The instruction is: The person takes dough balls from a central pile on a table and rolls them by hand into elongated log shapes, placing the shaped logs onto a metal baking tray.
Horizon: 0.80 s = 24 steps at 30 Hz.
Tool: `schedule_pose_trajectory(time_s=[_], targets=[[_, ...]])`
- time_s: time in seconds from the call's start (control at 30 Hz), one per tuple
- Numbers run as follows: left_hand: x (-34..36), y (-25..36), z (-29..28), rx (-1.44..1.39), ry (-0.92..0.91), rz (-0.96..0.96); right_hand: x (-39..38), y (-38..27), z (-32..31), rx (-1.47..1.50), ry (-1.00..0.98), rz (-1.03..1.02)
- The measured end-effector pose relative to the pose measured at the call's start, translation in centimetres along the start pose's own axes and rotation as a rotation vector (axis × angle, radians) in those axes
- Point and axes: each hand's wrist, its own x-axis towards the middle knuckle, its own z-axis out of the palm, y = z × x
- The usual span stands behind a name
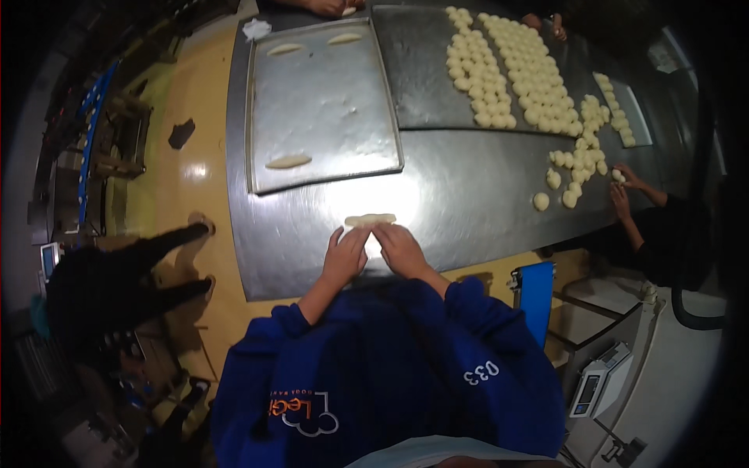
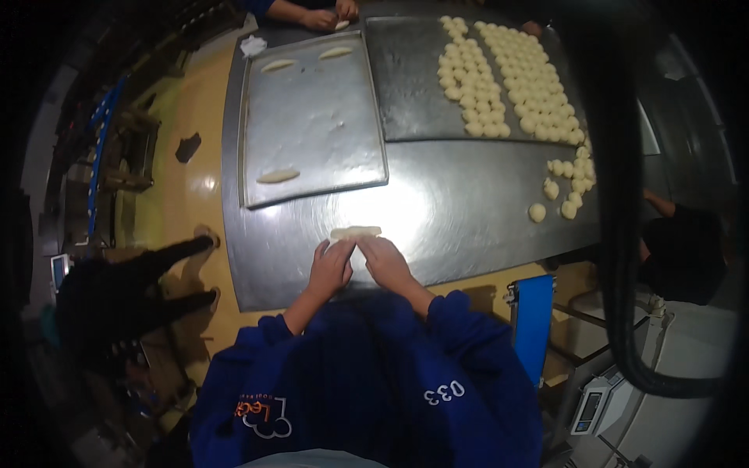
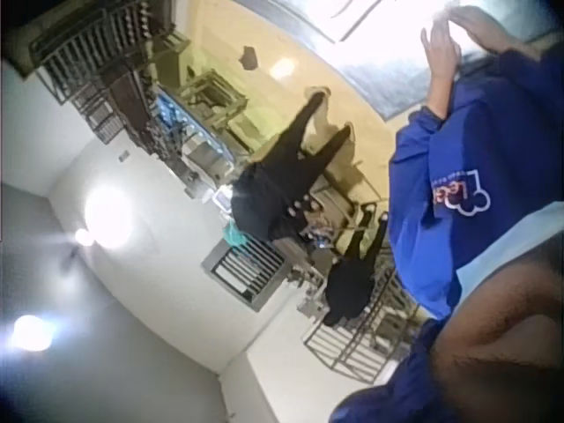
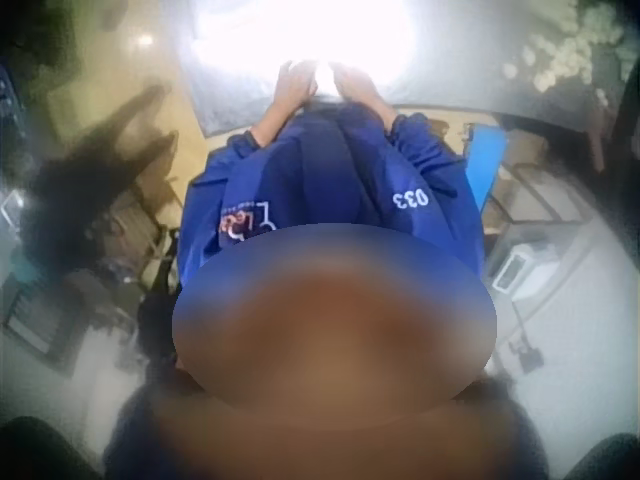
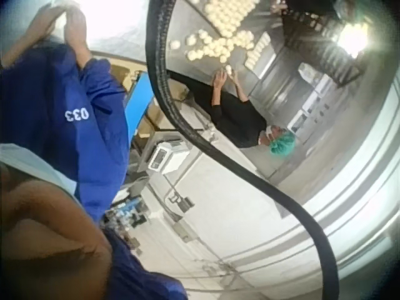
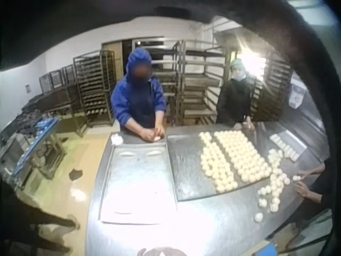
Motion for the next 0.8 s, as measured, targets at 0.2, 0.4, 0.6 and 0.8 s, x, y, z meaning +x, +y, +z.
schedule_pose_trajectory(time_s=[0.2, 0.4, 0.6, 0.8], targets=[[-0.4, 0.5, -0.8, 0.003, -0.055, 0.011, -1.5, 0.0, 0.6, -0.160, -0.082, -0.027], [0.3, -1.2, -3.9, -0.173, -0.296, -0.009, 0.2, -0.6, -4.7, -0.024, -0.140, 0.006], [6.4, -4.4, -2.1, -0.848, 0.087, -0.259, 6.2, 3.2, -3.5, 0.583, 0.057, 0.371], [7.3, -4.6, -1.8, -0.977, -0.179, -0.473, 7.4, 2.8, -1.7, 0.842, -0.181, 0.520]])
